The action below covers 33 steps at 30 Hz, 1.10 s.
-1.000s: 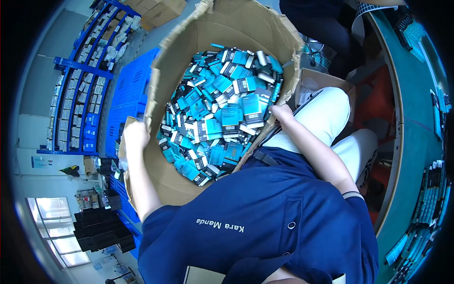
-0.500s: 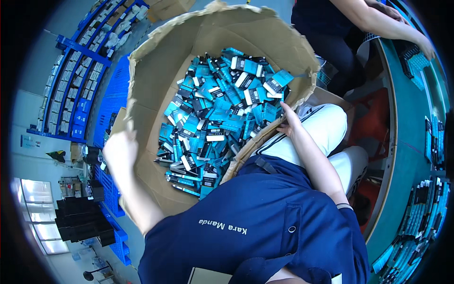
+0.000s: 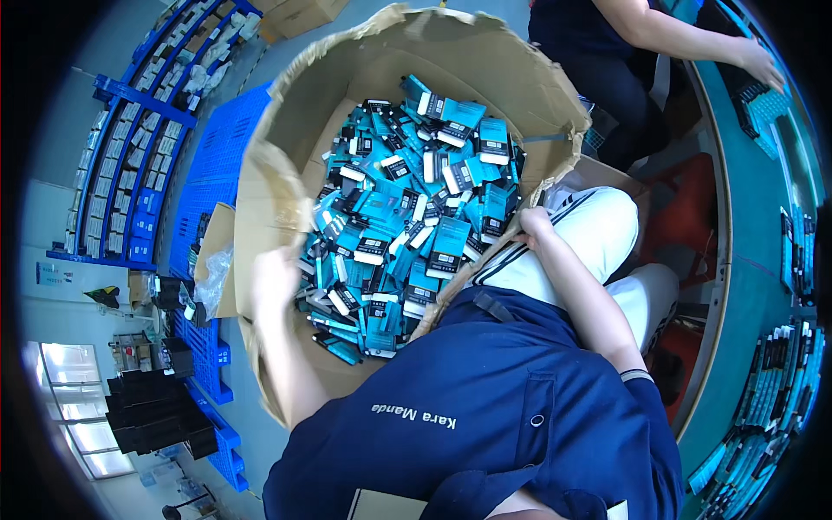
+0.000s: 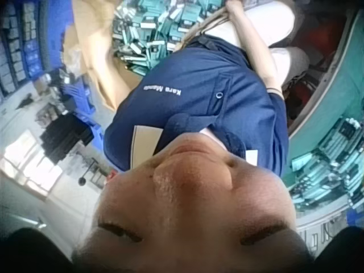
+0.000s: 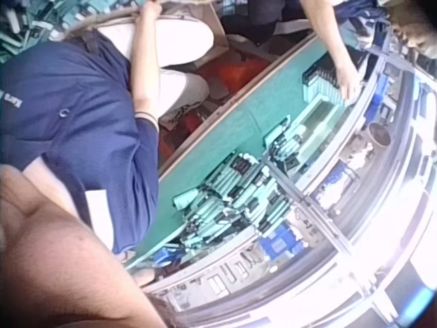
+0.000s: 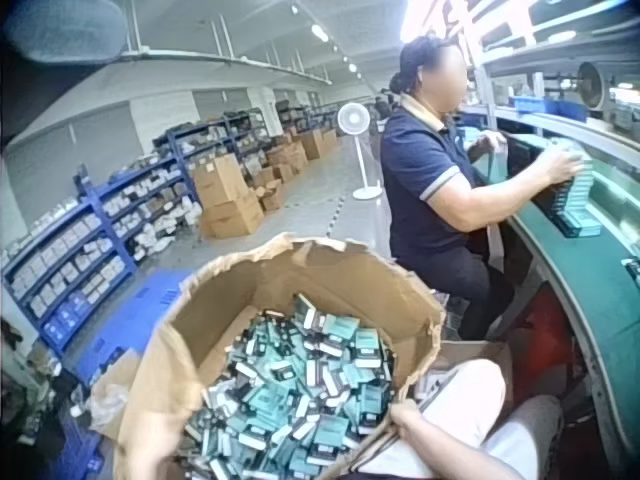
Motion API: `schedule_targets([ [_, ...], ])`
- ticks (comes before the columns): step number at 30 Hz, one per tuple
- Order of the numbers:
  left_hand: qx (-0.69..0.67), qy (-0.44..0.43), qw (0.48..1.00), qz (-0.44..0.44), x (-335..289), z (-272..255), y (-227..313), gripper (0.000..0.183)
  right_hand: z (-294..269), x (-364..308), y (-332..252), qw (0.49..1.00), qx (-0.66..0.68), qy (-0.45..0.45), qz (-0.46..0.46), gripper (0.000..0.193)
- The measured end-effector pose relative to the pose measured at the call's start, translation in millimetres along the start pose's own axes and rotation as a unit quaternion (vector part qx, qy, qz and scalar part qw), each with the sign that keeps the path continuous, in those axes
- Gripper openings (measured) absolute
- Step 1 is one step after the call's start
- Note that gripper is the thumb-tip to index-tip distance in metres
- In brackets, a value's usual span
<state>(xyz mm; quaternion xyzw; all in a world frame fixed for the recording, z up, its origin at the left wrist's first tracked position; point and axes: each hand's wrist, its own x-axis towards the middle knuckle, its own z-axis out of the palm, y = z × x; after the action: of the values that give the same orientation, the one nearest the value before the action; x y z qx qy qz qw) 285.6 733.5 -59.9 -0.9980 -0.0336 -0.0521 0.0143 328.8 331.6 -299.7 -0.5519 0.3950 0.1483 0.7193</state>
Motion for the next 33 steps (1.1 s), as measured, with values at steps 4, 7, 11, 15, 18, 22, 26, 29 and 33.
schedule_targets([
  [4,0.153,-0.061,0.982,0.097,30,30,45,0.021,-7,21,38,0.97,-0.174,0.026,-0.167,0.029],
  [7,0.108,0.029,0.982,0.151,-3,-77,68,0.016,-11,-16,13,0.992,-0.042,-0.025,-0.117,0.031],
  [11,0.04,0.07,0.99,0.117,-42,-89,52,0.008,0,-7,6,0.994,-0.056,0.056,-0.07,0.028],
  [15,0.12,0.155,0.98,0.03,-23,-69,34,0.009,0,-26,5,0.95,-0.288,0.016,-0.118,0.027],
  [18,0.16,0.165,0.973,0.034,20,-25,-4,0.009,-13,-25,11,0.924,-0.341,0.0,-0.173,0.03],
  [22,0.216,0.089,0.972,0.04,58,33,-43,0.018,-19,-39,9,0.948,-0.256,-0.022,-0.187,0.031],
  [26,0.221,0.045,0.974,-0.005,74,84,-89,0.019,-6,-66,-18,0.974,-0.179,-0.122,-0.063,0.034],
  [29,0.178,0.066,0.981,-0.046,93,92,-97,0.021,-7,-58,-20,0.966,-0.206,-0.13,-0.089,0.032],
  [33,0.155,0.054,0.985,-0.048,100,107,-113,0.023,-3,-58,-14,0.961,-0.223,-0.121,-0.111,0.028],
])
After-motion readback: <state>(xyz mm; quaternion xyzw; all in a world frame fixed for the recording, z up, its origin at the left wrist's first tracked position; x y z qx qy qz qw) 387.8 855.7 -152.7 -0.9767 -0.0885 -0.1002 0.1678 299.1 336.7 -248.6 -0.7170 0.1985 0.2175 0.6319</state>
